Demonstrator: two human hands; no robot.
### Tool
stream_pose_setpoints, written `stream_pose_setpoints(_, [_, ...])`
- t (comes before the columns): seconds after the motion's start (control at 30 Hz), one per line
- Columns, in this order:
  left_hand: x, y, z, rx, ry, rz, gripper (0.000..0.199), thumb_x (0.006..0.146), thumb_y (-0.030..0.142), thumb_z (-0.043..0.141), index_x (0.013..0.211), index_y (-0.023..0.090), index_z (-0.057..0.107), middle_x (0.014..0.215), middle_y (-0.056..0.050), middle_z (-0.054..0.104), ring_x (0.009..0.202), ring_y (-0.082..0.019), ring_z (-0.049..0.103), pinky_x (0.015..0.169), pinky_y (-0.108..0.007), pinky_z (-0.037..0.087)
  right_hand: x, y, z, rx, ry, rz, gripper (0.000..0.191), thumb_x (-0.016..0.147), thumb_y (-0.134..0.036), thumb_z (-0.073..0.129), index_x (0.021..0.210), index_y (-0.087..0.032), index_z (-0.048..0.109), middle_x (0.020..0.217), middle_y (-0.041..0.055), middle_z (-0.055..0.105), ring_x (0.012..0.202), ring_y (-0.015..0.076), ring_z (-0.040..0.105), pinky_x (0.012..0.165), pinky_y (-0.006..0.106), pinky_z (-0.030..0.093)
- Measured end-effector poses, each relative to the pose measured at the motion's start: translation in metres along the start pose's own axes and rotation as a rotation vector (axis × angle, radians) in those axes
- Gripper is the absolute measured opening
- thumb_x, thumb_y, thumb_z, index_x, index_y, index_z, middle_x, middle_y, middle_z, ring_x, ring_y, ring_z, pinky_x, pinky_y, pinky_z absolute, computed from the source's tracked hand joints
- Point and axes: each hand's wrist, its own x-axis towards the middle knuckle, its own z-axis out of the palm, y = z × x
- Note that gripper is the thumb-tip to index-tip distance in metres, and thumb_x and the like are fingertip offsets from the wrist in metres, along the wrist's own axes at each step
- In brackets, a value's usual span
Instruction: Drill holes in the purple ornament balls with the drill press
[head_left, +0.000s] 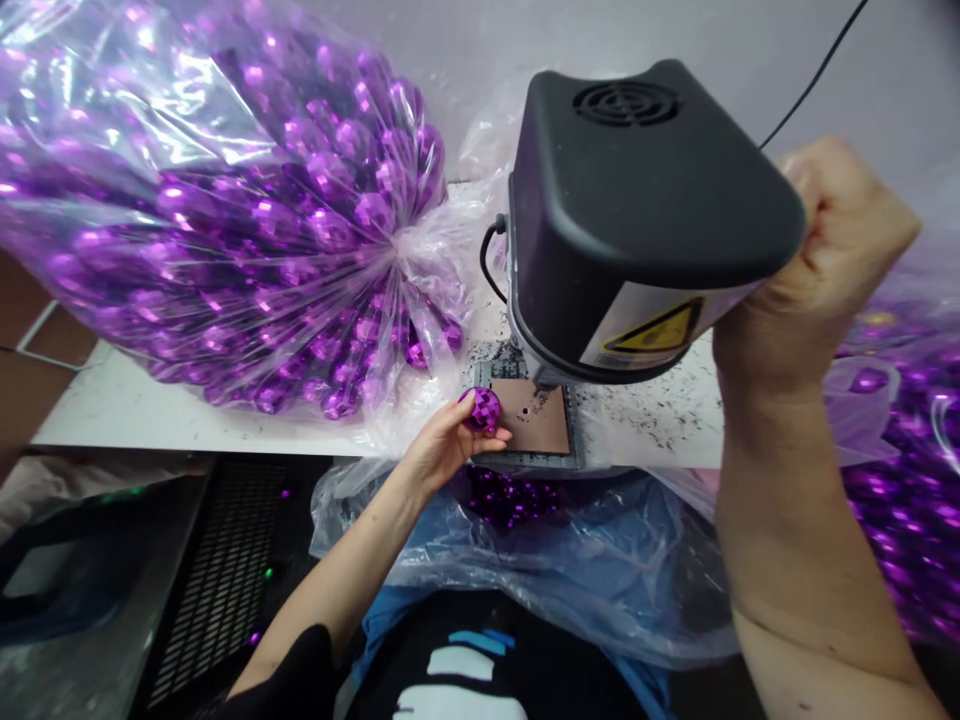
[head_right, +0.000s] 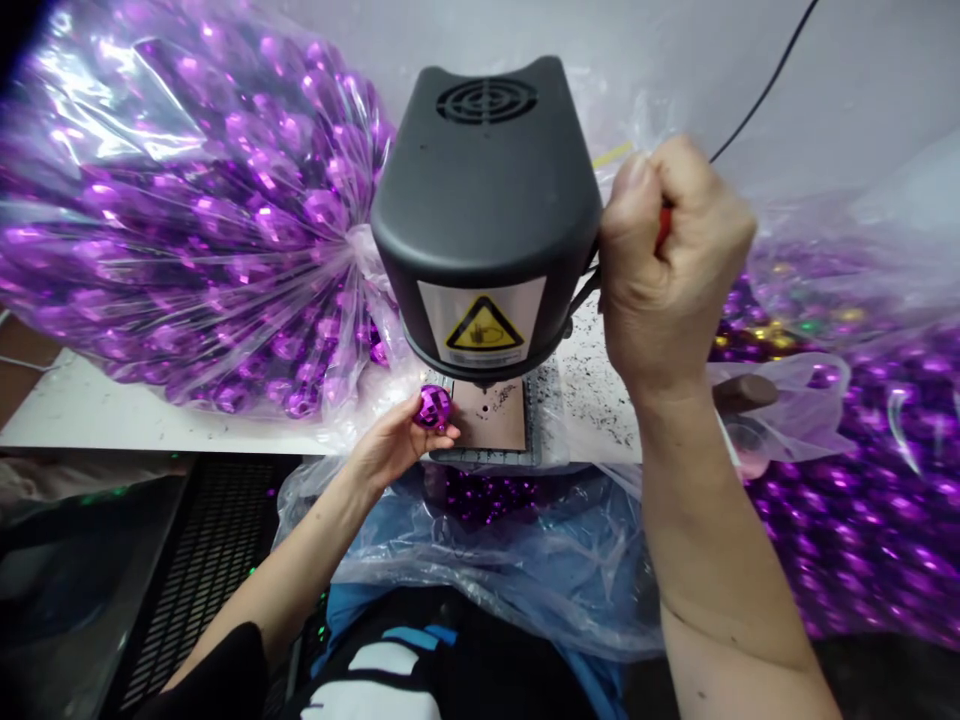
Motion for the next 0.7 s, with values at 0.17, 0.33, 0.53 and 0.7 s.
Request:
stream_pose_setpoints(0.17, [0.018, -0.013, 0.004, 0.432, 0.158, 0.283, 0.043, 0.078, 0.050, 0.074, 0.105, 0.017, 0.065, 0.098, -0.005, 0.070, 0.088, -0.016, 0.066, 0.081, -0.029, 0.054, 0.001, -0.001, 0.001, -0.016, 0.008, 0.014, 0.066, 0.084, -0.076, 0.036, 0.063, -0.015, 0.025, 0.061, -0.0035, 0.022, 0.060, 0.0019, 0.021, 0.061, 0.024, 0.017])
stream_pose_setpoints(0.33, [0.029, -0.022, 0.000, 0.667, 0.145, 0.456, 0.052, 0.077, 0.039, 0.078, 0.120, 0.019, 0.058, 0.117, -0.008, 0.067, 0.107, -0.022, 0.064, 0.098, -0.038, 0.051, 0.002, -0.004, 0.000, -0.007, -0.008, 0.028, 0.068, 0.081, -0.080, 0.034, 0.064, -0.015, 0.027, 0.062, -0.0029, 0.023, 0.060, 0.0026, 0.021, 0.060, 0.024, 0.018])
stream_pose_setpoints(0.53, [0.035, -0.023, 0.002, 0.989, 0.064, 0.594, 0.047, 0.088, 0.041, 0.067, 0.128, 0.019, 0.054, 0.127, -0.010, 0.063, 0.119, -0.025, 0.058, 0.106, -0.043, 0.044, 0.002, -0.008, -0.001, -0.003, -0.017, 0.009, 0.063, 0.084, -0.076, 0.032, 0.065, -0.016, 0.026, 0.063, -0.0027, 0.023, 0.061, 0.0027, 0.021, 0.060, 0.024, 0.020])
stream_pose_setpoints(0.7, [0.039, -0.032, 0.005, 1.223, 0.007, 0.735, 0.051, 0.091, 0.039, 0.063, 0.134, 0.019, 0.046, 0.130, -0.014, 0.061, 0.122, -0.027, 0.056, 0.107, -0.048, 0.043, 0.002, -0.007, -0.002, -0.045, -0.043, 0.023, 0.066, 0.083, -0.079, 0.028, 0.067, -0.015, 0.027, 0.065, -0.0028, 0.023, 0.063, 0.0025, 0.021, 0.063, 0.023, 0.022])
